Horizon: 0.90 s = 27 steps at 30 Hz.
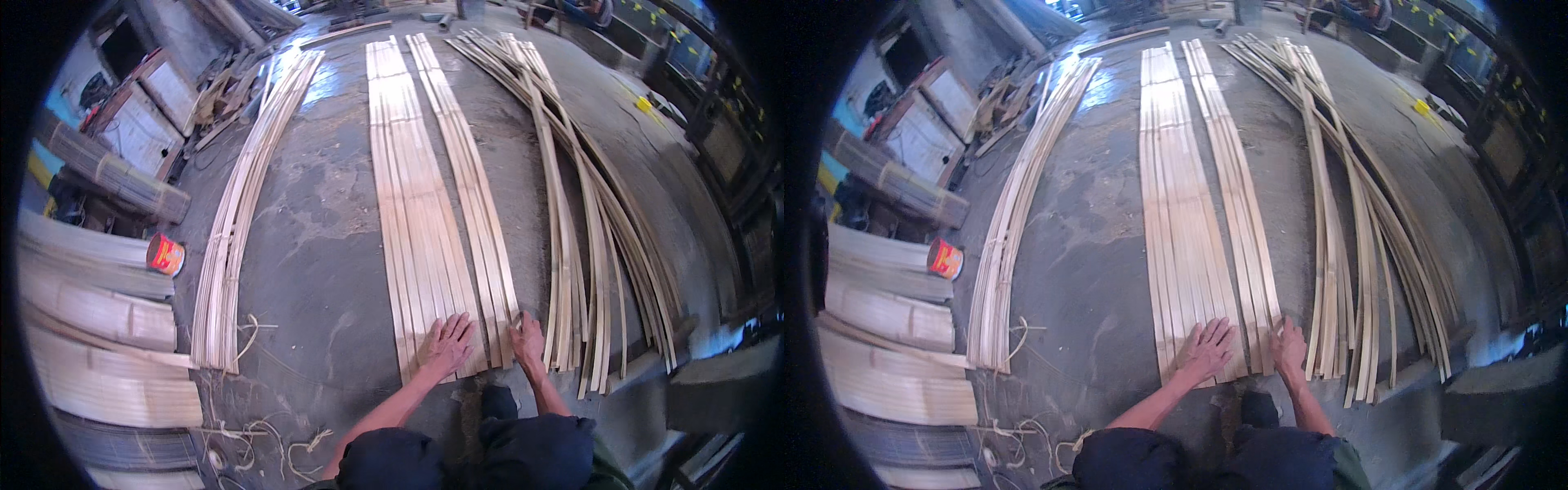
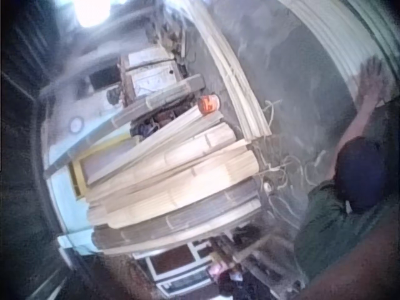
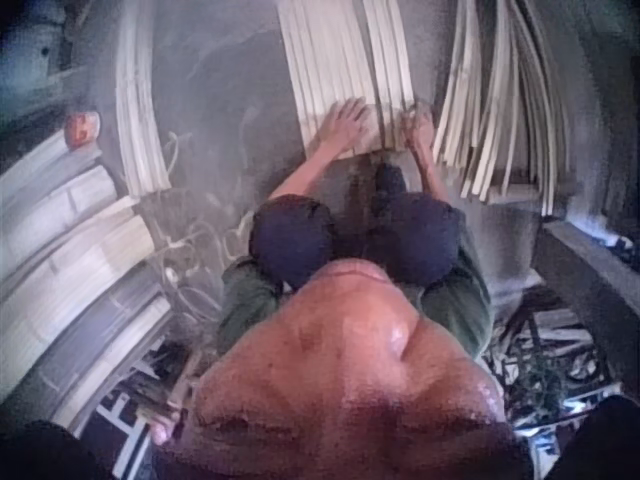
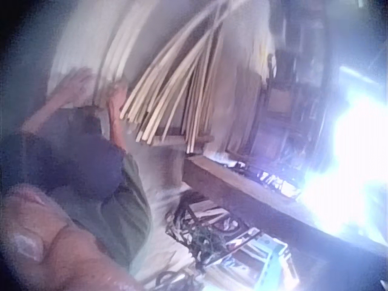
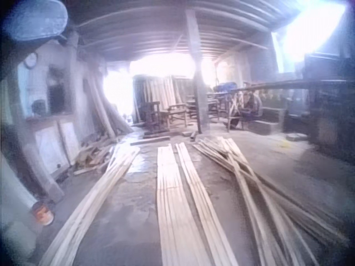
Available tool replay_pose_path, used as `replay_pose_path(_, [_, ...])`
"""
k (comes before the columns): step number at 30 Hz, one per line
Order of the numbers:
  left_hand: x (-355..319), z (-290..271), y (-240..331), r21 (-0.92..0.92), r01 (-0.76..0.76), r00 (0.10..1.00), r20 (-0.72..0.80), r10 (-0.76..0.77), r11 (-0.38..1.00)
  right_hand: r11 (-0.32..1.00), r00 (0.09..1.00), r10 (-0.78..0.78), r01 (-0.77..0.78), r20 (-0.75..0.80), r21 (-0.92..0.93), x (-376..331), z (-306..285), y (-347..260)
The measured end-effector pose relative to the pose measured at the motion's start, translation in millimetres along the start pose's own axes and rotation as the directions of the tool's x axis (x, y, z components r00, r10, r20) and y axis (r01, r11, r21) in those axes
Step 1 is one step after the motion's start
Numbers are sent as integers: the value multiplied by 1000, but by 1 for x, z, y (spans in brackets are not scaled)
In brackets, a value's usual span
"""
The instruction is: The person sits on the floor and arranges long, thin wooden strips into a neat pile. They then gather the strips and tie them together with a string.
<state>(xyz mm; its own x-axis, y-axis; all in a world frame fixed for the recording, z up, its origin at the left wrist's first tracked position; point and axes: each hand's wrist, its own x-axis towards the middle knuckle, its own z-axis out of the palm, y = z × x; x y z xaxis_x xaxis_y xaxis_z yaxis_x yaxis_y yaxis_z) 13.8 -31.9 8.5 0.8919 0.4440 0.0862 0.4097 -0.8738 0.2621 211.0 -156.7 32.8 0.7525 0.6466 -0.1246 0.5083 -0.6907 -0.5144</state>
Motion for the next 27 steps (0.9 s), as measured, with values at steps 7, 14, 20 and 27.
replay_pose_path(7, [-1,-9,1,18,7,1000,12,-7,1000,969,999,-34,35,-8,244,5,0,5])
replay_pose_path(14, [-2,-12,3,87,1,1000,-17,1,996,969,964,-247,243,-99,-51,5,-7,7])
replay_pose_path(20, [-2,-4,3,99,11,1000,-20,-9,995,976,971,-191,204,-143,79,2,-5,4])
replay_pose_path(27, [0,-7,3,-34,-7,1000,22,8,999,986,986,-136,144,-95,82,1,-5,4])
